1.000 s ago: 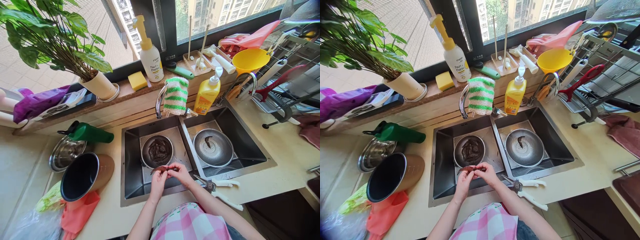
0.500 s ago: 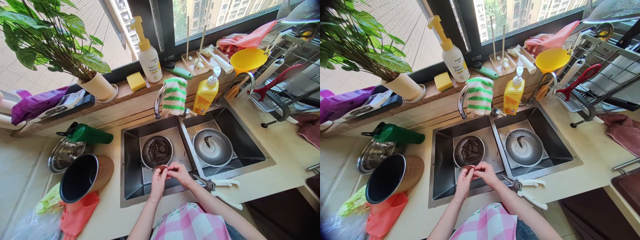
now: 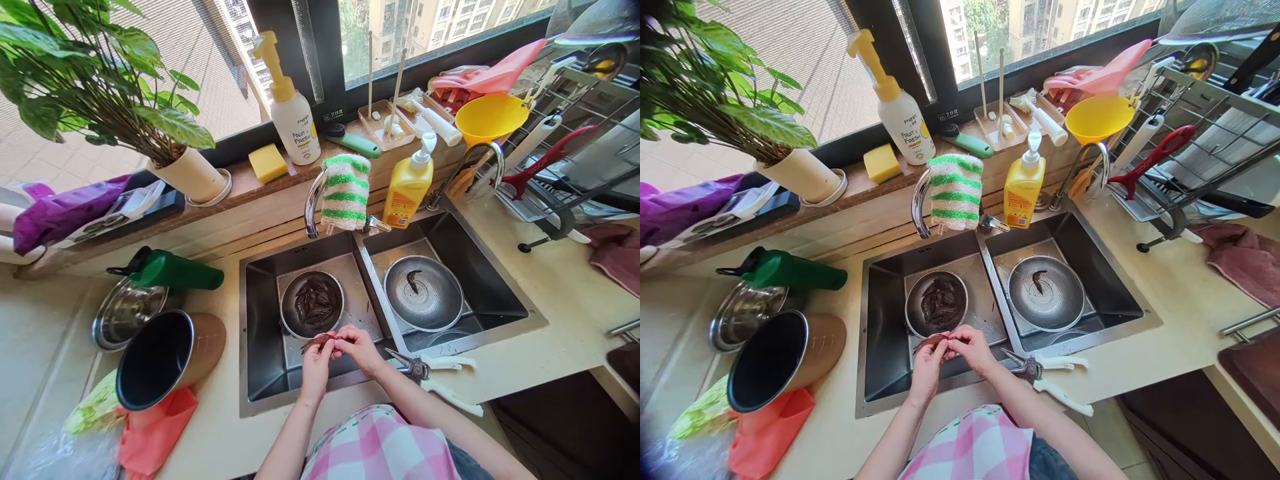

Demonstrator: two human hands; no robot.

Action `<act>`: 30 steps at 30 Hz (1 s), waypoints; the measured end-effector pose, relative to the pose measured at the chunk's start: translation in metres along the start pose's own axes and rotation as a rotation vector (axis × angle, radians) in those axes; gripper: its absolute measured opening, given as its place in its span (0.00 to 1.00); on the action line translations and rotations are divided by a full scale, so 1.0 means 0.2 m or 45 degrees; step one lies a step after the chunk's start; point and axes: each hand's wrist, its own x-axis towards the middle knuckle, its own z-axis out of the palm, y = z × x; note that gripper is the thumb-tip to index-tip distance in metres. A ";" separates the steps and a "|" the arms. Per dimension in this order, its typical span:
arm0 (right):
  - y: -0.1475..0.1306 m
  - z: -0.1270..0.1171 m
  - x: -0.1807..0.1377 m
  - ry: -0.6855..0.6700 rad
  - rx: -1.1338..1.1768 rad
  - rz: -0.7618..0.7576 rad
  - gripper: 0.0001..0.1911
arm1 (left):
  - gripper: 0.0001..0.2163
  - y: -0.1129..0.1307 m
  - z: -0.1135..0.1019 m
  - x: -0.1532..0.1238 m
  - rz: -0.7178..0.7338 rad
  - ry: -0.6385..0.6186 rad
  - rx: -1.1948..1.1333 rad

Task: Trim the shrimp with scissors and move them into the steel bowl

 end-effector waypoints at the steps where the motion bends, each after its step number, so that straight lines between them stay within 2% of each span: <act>1: 0.00 0.00 0.00 0.007 0.006 0.002 0.11 | 0.15 0.00 0.00 0.00 -0.001 0.000 -0.004; 6: 0.00 0.01 0.00 0.062 0.040 0.056 0.12 | 0.15 0.01 0.01 0.00 -0.009 -0.010 -0.022; 12: 0.00 0.02 0.01 0.047 0.242 0.203 0.13 | 0.15 0.03 0.01 -0.01 -0.007 -0.034 -0.006; 24: 0.00 0.02 0.02 0.043 0.229 0.138 0.12 | 0.15 0.06 0.00 0.00 0.053 -0.071 0.184; 30: -0.01 0.02 0.01 -0.032 0.248 0.184 0.15 | 0.15 0.05 -0.02 0.00 0.078 -0.082 0.217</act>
